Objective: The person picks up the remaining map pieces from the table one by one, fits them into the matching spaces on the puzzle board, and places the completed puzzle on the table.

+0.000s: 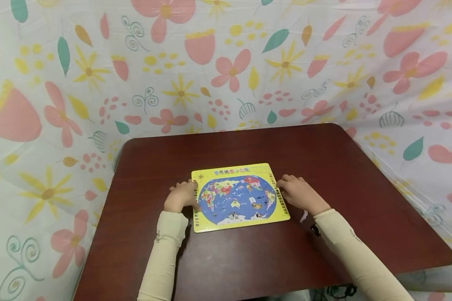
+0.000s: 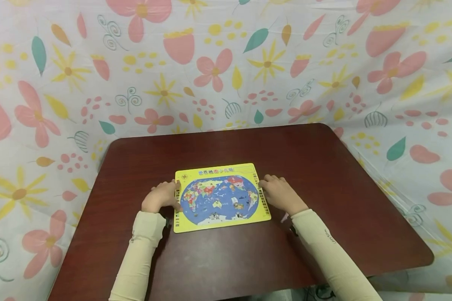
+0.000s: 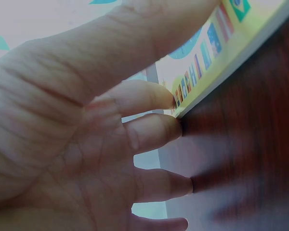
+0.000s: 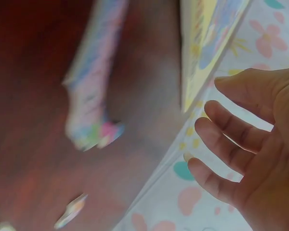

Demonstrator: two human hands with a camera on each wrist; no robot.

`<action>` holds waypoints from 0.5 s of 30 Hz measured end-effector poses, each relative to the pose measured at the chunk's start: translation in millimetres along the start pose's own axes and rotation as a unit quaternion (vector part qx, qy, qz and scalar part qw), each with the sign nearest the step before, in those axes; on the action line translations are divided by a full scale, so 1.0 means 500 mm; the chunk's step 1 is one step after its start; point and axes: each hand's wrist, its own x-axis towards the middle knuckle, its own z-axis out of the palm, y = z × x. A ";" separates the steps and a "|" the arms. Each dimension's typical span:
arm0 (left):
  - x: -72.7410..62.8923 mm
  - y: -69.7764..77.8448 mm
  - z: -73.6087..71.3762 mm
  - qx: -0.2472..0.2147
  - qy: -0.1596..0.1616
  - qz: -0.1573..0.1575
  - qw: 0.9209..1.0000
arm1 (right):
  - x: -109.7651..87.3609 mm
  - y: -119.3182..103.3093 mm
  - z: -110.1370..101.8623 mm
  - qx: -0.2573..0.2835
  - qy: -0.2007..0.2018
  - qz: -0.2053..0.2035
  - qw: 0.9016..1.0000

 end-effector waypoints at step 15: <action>-0.001 -0.005 0.005 -0.010 0.008 0.011 1.000 | -0.087 0.012 -0.013 0.004 -0.017 0.040 0.999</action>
